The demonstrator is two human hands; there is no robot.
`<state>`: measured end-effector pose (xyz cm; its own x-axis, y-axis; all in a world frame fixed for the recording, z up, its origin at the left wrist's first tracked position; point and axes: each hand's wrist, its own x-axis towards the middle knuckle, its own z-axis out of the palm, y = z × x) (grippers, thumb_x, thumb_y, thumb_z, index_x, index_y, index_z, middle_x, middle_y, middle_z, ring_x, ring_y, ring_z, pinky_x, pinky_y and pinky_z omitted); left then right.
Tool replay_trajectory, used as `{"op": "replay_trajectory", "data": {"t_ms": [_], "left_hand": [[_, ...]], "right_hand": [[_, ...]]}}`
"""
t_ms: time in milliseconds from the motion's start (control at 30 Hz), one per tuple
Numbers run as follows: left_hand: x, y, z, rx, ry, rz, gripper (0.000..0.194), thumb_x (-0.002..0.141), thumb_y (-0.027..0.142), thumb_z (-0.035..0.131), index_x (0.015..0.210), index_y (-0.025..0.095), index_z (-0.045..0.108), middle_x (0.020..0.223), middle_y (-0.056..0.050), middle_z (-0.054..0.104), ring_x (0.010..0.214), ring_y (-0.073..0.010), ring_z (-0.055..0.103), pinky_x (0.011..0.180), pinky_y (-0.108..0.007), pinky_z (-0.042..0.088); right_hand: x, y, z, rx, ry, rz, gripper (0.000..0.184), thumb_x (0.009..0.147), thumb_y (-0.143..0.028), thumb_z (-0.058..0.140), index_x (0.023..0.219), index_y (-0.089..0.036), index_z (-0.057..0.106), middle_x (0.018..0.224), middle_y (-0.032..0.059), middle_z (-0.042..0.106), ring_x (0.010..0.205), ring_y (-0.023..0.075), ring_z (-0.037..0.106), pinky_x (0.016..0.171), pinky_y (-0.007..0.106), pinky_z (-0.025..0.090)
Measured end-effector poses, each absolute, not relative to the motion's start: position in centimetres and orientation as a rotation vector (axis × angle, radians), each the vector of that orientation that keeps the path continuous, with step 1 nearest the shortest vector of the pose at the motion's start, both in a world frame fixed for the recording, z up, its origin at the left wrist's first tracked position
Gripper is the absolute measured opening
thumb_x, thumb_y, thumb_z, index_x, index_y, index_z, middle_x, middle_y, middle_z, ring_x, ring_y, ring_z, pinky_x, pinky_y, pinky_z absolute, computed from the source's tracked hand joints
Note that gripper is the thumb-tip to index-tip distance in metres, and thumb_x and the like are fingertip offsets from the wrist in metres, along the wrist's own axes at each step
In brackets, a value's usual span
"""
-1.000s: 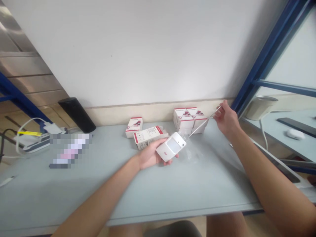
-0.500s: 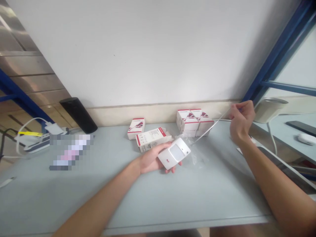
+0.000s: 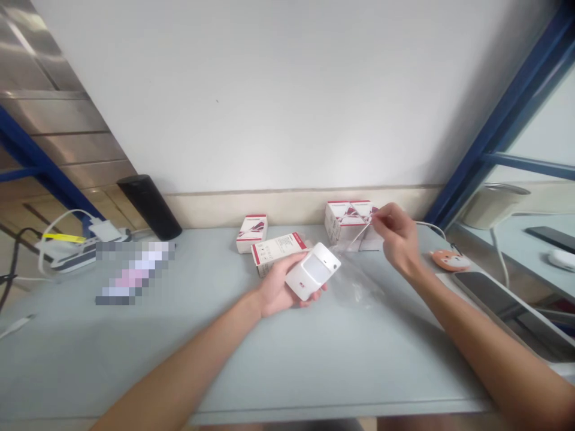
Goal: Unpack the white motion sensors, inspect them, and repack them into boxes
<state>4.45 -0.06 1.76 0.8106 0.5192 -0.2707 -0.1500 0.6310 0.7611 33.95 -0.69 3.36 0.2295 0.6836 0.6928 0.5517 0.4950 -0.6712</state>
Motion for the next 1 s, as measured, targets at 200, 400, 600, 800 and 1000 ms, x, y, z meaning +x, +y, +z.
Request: {"op": "replay_trajectory", "data": {"t_ms": [200,400,600,800,1000], "left_hand": [[5.1,-0.7,1.8,0.776,0.528,0.529,0.049,0.099,0.056,0.055,0.118,0.013,0.071,0.09,-0.016,0.074,0.064,-0.0218,0.068,0.048,-0.026,0.041],[5.6,-1.3,1.9,0.802,0.509,0.631,0.05,0.099,0.055,0.053,0.118,0.012,0.071,0.086,-0.017,0.074,0.061,-0.022,0.067,0.046,-0.026,0.037],[6.2,-1.6,2.1,0.813,0.542,0.718,0.043,0.097,0.05,0.059,0.119,0.015,0.068,0.092,-0.015,0.075,0.066,-0.0219,0.069,0.05,-0.025,0.039],[6.2,-1.6,2.1,0.793,0.544,0.722,0.047,0.095,0.049,0.06,0.124,0.013,0.068,0.092,-0.016,0.075,0.068,-0.0227,0.069,0.052,-0.027,0.04],[6.2,-1.7,2.1,0.813,0.54,0.754,0.04,0.095,0.046,0.062,0.12,0.015,0.069,0.094,-0.015,0.076,0.068,-0.0224,0.069,0.054,-0.027,0.042]], "right_hand": [[29.1,-2.3,2.1,-1.162,-1.428,0.45,0.017,0.09,-0.032,0.067,0.078,-0.024,0.058,0.07,-0.0024,0.053,0.066,0.0162,0.045,0.064,0.032,0.034],[28.1,-2.7,2.5,-1.214,-1.545,0.589,0.017,0.089,-0.038,0.068,0.08,-0.023,0.065,0.079,0.002,0.068,0.065,0.0167,0.051,0.063,0.032,0.036],[32.7,-2.6,6.2,-1.595,-2.011,0.045,0.021,0.097,-0.037,0.058,0.102,-0.028,0.076,0.096,0.0038,0.077,0.075,0.021,0.062,0.07,0.034,0.04],[35.0,-2.2,5.7,-2.069,-2.126,0.277,0.058,0.102,-0.066,0.044,0.071,-0.024,0.07,0.077,0.009,0.075,0.066,0.0242,0.064,0.062,0.036,0.039],[33.8,-1.4,4.2,-1.835,-2.185,0.566,0.048,0.096,-0.061,0.058,0.069,-0.022,0.059,0.077,0.0072,0.072,0.069,0.0214,0.06,0.062,0.034,0.041]]}}
